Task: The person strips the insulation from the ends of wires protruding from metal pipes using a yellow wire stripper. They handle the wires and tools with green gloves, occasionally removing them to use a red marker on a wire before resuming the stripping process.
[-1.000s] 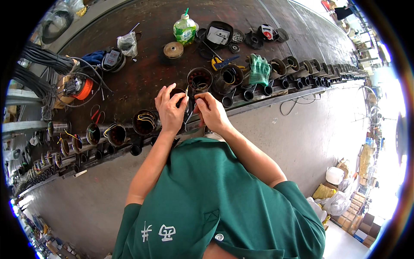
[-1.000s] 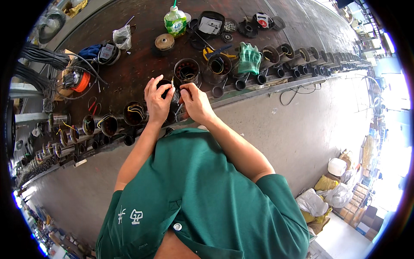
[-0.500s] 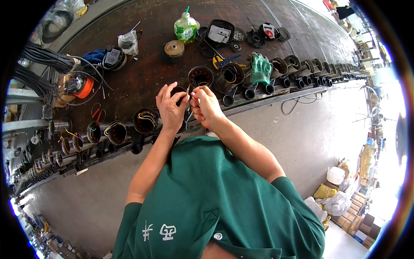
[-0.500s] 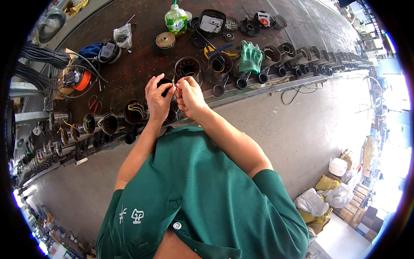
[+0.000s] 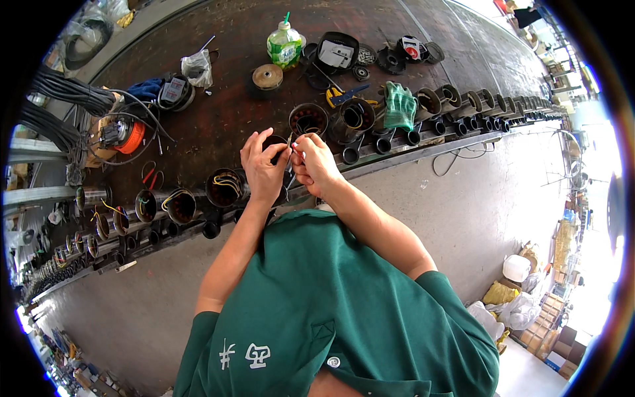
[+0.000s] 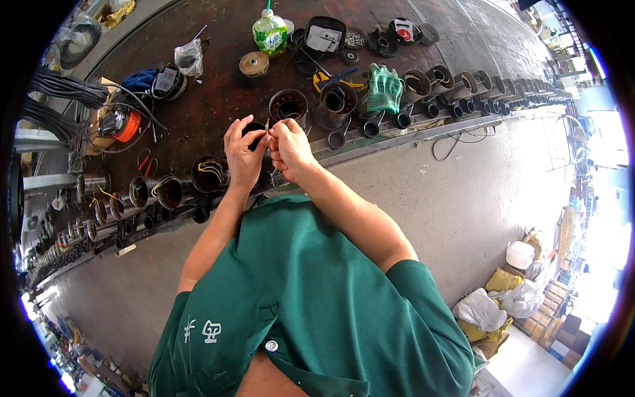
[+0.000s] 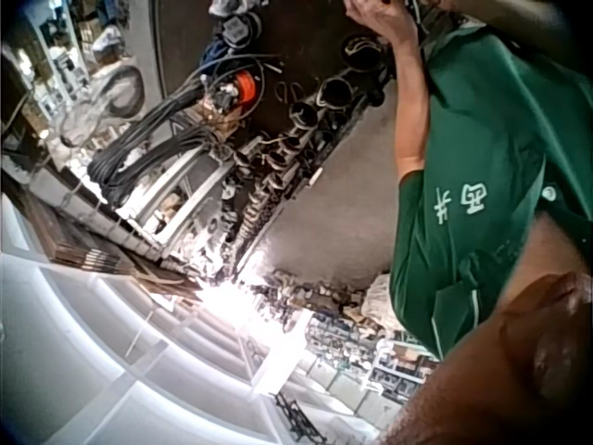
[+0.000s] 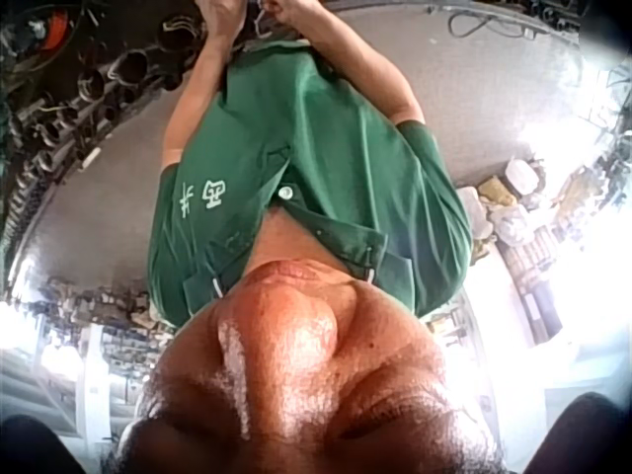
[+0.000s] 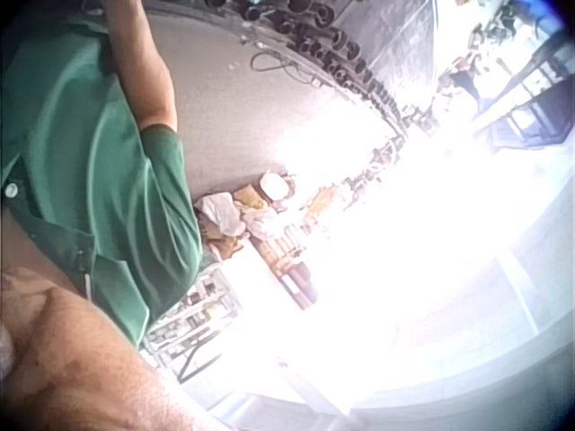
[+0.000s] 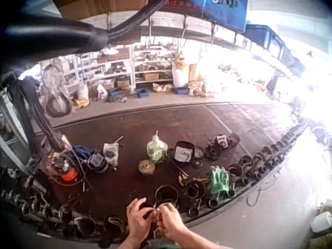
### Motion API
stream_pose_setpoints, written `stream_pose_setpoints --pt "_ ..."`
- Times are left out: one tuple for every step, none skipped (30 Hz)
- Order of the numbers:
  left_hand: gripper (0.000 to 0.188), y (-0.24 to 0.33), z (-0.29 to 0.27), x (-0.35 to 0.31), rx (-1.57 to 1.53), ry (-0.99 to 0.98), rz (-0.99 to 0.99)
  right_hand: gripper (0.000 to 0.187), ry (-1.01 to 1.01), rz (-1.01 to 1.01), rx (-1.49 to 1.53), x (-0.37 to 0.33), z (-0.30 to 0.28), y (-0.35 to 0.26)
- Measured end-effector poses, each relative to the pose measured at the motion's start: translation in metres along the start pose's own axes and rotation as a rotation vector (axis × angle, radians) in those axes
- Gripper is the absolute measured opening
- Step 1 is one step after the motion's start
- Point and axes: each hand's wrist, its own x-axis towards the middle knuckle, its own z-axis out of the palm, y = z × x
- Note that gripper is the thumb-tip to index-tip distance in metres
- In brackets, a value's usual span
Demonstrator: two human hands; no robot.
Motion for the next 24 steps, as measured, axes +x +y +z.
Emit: stream_pose_setpoints --pt "0.018 -0.002 0.001 -0.001 0.0 0.001 0.001 0.005 0.0 -0.002 0.006 0.0 0.001 0.0" --pt "0.018 -0.001 0.0 0.0 0.0 0.002 0.001 0.005 0.001 -0.004 0.013 0.0 0.002 0.001" --pt "0.018 0.0 0.0 0.0 0.008 -0.006 0.001 0.005 0.001 -0.006 0.019 0.0 0.002 0.001" --pt "0.018 0.0 -0.001 0.0 0.016 -0.014 0.001 0.005 0.013 -0.01 0.027 0.001 0.001 0.001" --pt "0.019 0.001 -0.002 0.0 0.025 -0.022 0.0 0.006 0.024 -0.013 0.035 0.002 -0.001 0.0" --pt "0.019 0.002 -0.002 0.0 0.021 -0.02 -0.001 0.006 0.035 -0.016 0.042 0.003 -0.002 0.0" --pt "0.019 0.001 -0.002 0.0 0.017 -0.017 -0.001 0.006 0.03 -0.01 0.035 0.003 -0.002 0.001" --pt "0.019 0.001 -0.002 0.0 0.013 -0.015 -0.003 0.006 0.025 -0.003 0.027 0.001 0.0 0.0" --pt "0.018 0.0 -0.001 0.0 0.008 -0.008 0.0 0.006 0.02 0.004 0.02 -0.001 0.002 -0.001" --pt "0.018 -0.002 0.001 -0.001 0.003 0.0 0.004 0.006 0.017 0.003 0.022 -0.002 0.002 -0.001" --pt "0.018 -0.003 0.0 -0.001 -0.001 0.008 0.008 0.006 0.013 0.003 0.025 -0.002 0.003 -0.001" --pt "0.018 -0.003 0.0 -0.001 -0.005 0.009 0.007 0.006 0.008 0.003 0.028 -0.002 0.003 -0.001" --pt "0.018 -0.002 0.001 -0.001 -0.009 0.01 0.006 0.007 0.011 0.003 0.034 -0.001 0.001 0.0" --pt "0.018 -0.001 0.001 0.0 -0.013 0.011 0.004 0.008 0.015 0.003 0.041 0.0 -0.001 0.0" --pt "0.017 -0.001 0.001 0.0 -0.009 0.011 0.008 0.009 0.019 0.003 0.047 0.0 -0.003 0.0" --pt "0.017 -0.001 0.001 0.0 -0.005 0.011 0.012 0.012 0.02 0.002 0.021 -0.001 -0.004 0.0" --pt "0.017 -0.001 0.001 0.0 0.0 0.011 0.015 0.015 0.022 0.001 -0.006 -0.006 -0.002 0.0" --pt "0.018 -0.001 0.0 0.0 0.015 0.001 0.017 0.017 0.023 0.0 -0.033 -0.011 0.0 0.0" --pt "0.019 0.0 -0.001 0.0 0.03 -0.008 0.019 0.02 0.026 0.01 -0.039 -0.016 -0.001 0.001" --pt "0.02 0.0 -0.002 0.0 0.046 -0.016 0.021 0.022 0.027 0.021 -0.048 -0.022 -0.004 0.0" --pt "0.019 0.001 -0.002 0.001 0.035 0.0 0.026 0.024 0.028 0.032 -0.056 -0.025 -0.008 -0.001" --pt "0.018 0.002 -0.001 0.002 0.025 0.016 0.032 0.026 0.022 0.012 -0.05 -0.025 -0.012 -0.003" --pt "0.016 0.002 -0.001 0.002 0.014 0.032 0.037 0.027 0.016 -0.009 -0.044 -0.025 -0.018 -0.004" --pt "0.016 0.001 -0.001 0.002 0.011 0.028 0.038 0.029 0.011 -0.029 -0.038 -0.023 -0.023 -0.005"
